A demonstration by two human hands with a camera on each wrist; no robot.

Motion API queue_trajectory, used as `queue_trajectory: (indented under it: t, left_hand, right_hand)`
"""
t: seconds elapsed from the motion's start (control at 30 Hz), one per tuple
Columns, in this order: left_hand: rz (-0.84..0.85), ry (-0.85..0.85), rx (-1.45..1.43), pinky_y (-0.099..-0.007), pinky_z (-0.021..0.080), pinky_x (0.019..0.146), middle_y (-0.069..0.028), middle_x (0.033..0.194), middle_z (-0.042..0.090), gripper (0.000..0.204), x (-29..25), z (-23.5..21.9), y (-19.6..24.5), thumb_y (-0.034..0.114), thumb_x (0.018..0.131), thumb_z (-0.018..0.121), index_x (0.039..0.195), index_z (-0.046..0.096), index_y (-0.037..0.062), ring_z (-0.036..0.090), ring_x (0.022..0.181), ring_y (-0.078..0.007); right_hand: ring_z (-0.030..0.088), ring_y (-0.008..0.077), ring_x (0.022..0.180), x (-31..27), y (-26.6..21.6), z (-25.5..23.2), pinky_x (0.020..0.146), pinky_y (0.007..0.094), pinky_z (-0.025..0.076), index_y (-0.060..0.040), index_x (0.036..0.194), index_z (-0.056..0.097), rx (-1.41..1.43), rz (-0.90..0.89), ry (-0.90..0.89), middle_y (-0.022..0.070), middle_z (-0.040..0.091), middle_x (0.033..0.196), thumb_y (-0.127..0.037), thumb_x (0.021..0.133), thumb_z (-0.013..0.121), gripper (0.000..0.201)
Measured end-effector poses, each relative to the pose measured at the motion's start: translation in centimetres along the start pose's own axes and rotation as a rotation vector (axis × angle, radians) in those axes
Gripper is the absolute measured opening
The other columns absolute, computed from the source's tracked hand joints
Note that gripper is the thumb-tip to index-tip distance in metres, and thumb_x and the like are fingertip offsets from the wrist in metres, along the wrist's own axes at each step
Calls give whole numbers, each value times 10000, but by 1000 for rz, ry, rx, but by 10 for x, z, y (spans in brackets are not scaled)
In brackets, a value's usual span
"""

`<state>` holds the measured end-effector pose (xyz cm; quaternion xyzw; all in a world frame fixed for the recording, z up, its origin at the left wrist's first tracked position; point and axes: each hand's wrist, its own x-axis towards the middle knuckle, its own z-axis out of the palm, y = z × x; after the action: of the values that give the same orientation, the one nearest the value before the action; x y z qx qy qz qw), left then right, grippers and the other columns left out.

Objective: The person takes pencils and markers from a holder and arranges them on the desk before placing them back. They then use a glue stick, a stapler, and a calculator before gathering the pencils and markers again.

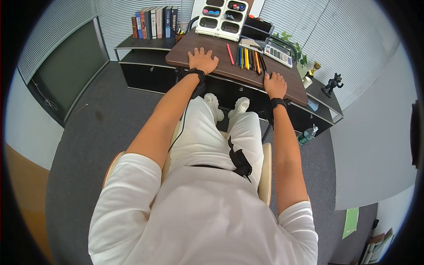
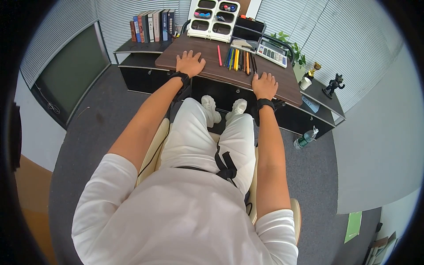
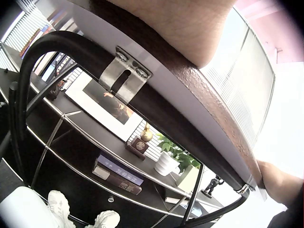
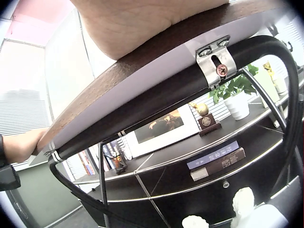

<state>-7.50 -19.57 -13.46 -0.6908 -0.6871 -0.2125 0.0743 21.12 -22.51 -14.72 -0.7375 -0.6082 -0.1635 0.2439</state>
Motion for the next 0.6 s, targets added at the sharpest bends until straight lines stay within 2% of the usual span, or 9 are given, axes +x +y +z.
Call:
queue_trajectory:
  t: [0.6]
  left_hand:
    - [-8,-19,-8,-551,179,1127,-136,1499,351,580,-2,-3,1,475,910,349,1413,444,202,284,1397,-347]
  right_hand:
    - [419,311,1313,-1,-1,-2,1084,502,293,-79,1264,560,-10,-3,9,135,499,1381,-452,917,394,536]
